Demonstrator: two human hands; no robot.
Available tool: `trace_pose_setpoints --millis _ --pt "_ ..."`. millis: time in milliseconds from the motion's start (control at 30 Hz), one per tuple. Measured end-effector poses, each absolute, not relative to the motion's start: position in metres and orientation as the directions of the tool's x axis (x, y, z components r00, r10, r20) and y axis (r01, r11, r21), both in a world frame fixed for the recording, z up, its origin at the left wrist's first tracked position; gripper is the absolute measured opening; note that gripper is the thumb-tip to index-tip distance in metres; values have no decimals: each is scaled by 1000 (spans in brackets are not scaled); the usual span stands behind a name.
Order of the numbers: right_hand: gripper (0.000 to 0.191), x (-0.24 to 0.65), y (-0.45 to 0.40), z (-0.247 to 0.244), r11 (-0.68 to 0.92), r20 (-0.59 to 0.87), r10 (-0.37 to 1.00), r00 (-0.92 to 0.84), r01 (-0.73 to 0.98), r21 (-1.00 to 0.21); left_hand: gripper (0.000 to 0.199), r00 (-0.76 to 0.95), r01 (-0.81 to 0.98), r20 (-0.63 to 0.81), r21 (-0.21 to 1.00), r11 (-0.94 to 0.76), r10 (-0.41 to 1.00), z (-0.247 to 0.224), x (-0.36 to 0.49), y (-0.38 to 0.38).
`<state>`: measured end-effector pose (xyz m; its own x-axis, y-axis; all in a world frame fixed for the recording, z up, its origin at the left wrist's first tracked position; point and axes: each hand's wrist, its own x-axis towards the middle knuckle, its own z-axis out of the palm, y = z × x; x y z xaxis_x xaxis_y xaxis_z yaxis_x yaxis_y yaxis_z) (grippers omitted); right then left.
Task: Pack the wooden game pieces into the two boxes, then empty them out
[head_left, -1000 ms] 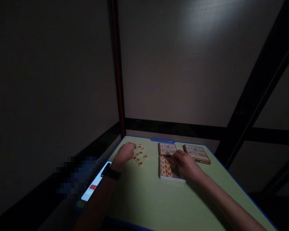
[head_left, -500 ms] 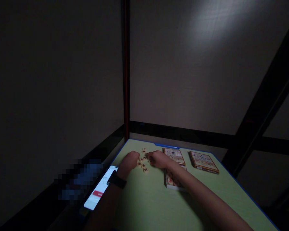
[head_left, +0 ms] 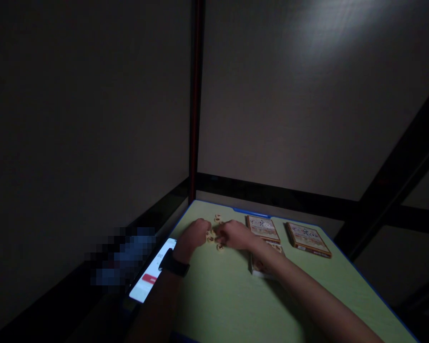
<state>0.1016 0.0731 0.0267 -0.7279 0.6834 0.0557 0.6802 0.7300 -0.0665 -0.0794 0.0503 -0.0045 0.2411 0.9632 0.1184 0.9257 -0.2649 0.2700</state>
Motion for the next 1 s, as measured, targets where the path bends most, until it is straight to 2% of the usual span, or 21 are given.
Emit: trace_pose_setpoints --millis 133,267,400,533,700,800,900,1000 --pt "17 88 69 20 712 25 701 -712 702 28 23 297 886 160 320 -334 941 -3 -80 47" --pt "24 87 74 20 724 -6 690 -724 689 40 21 309 876 181 328 -354 934 6 -78 42" --pt "25 103 76 28 747 73 665 -743 662 -63 17 326 871 130 345 -351 937 12 -68 39" --pt "25 142 72 42 722 190 692 -697 663 -196 29 358 874 35 340 -348 933 5 -51 37" --pt "28 181 54 45 698 260 716 -648 655 -290 12 409 867 27 298 -398 912 -3 -42 36" --pt "29 180 44 35 704 242 708 -663 637 -315 13 442 847 35 312 -430 896 -6 -44 38" --pt "28 163 42 19 728 164 671 -723 601 -328 20 495 803 60 350 -483 867 -12 -48 41" --pt "21 148 48 7 714 94 674 -733 613 -338 25 534 761 82 387 -521 841 -15 -53 47"
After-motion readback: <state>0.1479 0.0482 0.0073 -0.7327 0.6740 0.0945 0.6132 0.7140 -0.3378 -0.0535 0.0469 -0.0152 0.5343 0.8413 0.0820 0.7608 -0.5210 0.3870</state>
